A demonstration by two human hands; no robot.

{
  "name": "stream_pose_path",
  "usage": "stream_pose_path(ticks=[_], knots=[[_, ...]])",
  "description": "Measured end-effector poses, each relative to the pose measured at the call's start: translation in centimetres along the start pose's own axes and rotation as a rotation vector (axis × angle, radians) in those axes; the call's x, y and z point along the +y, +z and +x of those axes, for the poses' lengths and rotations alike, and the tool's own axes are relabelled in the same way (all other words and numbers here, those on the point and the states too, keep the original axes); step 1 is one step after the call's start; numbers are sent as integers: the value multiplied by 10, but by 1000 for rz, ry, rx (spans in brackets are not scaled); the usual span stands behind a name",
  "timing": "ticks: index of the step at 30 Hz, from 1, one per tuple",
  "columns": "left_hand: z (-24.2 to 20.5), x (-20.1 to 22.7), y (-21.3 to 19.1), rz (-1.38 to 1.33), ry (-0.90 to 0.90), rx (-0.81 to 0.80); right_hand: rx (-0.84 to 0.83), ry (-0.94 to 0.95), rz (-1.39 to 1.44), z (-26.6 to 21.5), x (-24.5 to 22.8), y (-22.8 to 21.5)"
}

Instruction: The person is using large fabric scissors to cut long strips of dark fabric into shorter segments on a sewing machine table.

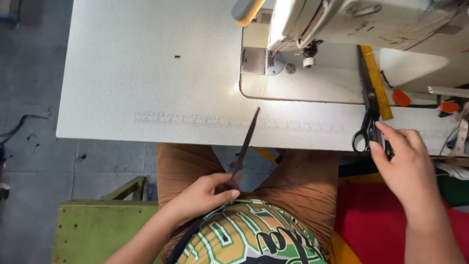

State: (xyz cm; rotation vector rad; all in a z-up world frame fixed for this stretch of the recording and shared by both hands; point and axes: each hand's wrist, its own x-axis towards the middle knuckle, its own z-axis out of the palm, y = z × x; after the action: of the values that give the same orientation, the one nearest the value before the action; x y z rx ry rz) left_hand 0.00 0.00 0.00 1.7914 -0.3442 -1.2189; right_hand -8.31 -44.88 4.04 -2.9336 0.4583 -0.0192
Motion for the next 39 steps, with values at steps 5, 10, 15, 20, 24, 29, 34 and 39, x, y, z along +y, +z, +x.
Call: stream_pose_path(ticks=[5,10,15,20,24,29,34,39], knots=[[47,14,-5,33,-63,-43,-26,-31,-76,11,0,-2],[59,50,16,-263,60,-11,-109,27,-116,24,-30,-15],[56,51,38,-793,151,207,-191,124,17,34,-29,-13],[40,28,47,-690,133,61,-201,293,267,35,-37,-35],[23,-4,50,-376,-38,-129,-464,440,770,26,-11,-40],[23,-13,41,-408,47,40,-471,227,985,-10,12,-37],[15,-7,40,-130,50,190,-861,196,1077,-28,10,-32],[9,-9,47,-51,158,155,-1160,-11,974,-23,-1,-41]])
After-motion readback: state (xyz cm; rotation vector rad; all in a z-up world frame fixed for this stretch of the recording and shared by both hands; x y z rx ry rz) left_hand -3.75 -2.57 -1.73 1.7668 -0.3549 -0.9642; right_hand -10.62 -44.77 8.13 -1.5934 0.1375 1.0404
